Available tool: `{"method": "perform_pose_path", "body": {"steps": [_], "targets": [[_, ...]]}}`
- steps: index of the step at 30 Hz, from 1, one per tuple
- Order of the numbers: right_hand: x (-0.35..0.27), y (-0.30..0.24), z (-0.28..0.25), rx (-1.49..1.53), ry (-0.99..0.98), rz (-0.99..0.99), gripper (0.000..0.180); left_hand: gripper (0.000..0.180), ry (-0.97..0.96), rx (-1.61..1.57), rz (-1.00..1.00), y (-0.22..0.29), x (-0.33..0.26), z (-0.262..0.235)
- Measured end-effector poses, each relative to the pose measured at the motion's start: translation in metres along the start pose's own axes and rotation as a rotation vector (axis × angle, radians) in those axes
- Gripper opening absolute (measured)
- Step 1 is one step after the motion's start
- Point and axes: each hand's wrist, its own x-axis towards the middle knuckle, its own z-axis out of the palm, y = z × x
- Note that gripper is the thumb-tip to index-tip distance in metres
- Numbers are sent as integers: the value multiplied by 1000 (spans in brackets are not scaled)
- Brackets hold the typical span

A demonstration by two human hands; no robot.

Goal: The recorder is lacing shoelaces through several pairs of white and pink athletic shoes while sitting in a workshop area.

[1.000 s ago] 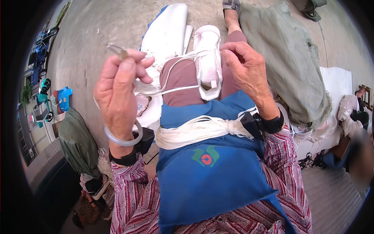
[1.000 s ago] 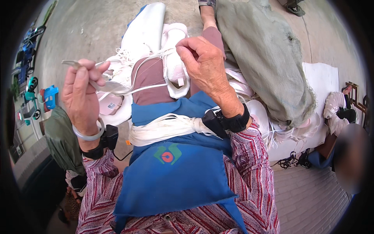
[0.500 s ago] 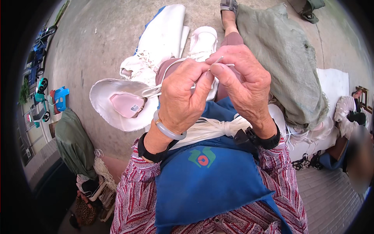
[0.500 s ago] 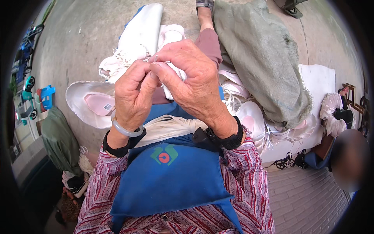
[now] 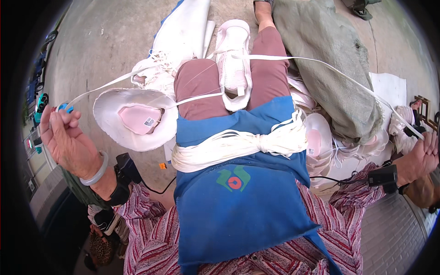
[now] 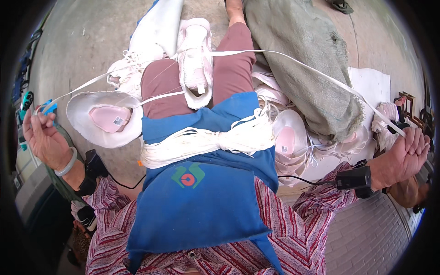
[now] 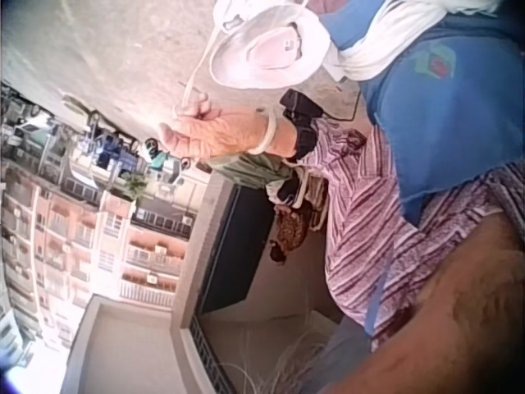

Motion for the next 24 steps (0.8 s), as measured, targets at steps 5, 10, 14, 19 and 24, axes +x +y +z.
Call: {"method": "perform_pose_path", "body": {"steps": [5,10,14,19,24], "targets": [[4,13,-20,-186,-117,-71,17,22,271,381,279,32,-12,39],[-55,212,128,-1031,-85,-78,17,18,-302,319,155,4,-50,114],[-86,286,173,-1081,-514,36,16,20,-588,18,-208,-36,-56,157],[-82,336,176,-1185,-639,49,20,21,-786,351,-208,-65,-55,200],[-93,350,171,-1349,-897,63,26,22,-857,408,-53,-83,-50,208]]}}
